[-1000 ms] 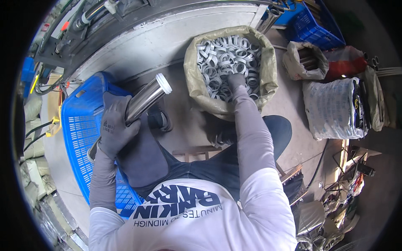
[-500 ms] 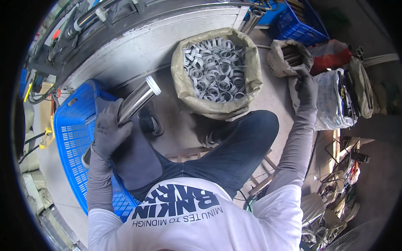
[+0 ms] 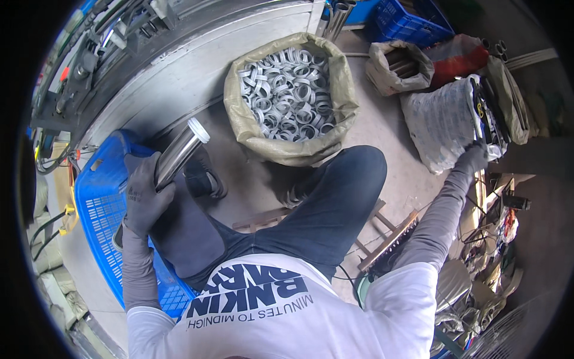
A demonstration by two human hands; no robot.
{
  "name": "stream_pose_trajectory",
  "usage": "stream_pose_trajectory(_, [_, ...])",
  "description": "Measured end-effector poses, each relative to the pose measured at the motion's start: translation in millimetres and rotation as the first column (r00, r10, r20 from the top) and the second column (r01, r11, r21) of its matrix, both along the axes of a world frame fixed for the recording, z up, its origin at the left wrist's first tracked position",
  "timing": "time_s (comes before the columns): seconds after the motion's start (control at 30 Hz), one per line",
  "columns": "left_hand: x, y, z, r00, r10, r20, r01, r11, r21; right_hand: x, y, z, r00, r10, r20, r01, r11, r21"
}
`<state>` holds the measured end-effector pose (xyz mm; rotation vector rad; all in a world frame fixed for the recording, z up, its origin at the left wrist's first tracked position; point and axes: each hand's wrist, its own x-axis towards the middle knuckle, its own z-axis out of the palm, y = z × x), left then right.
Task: Fitting circular metal rings onto the ends of long metal tubes and organizing them into a basket.
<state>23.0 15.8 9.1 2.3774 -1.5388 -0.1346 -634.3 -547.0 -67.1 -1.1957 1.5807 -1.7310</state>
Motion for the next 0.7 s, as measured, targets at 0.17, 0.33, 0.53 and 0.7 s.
stream_pose_trajectory(0.17, [-1.6,-4.0,7.9,1.0,0.017,0.02,-0.018,0.999,0.049,196.6,73.8,-36.2,0.702,0.709,-0.064,-0.556,0.602,0.573])
stream_pose_trajectory(0.33, [2.8,-3.7,2.4,0.999,0.003,-0.032,-0.002,0.999,0.038,397.5,128.0,-13.1,0.027,0.998,-0.056,-0.666,0.06,0.744])
stream_pose_trajectory(0.53, [1.5,-5.5,4.5,0.997,0.043,-0.059,-0.043,0.999,0.002,503.0,155.4,-142.7,-0.51,0.814,-0.277,-0.388,0.07,0.919])
stream_pose_trajectory(0.7, [5.8,6.4,4.2,0.997,0.051,-0.051,-0.05,0.999,0.021,513.4,197.5,-168.5,-0.183,0.983,-0.008,-0.386,-0.065,0.92])
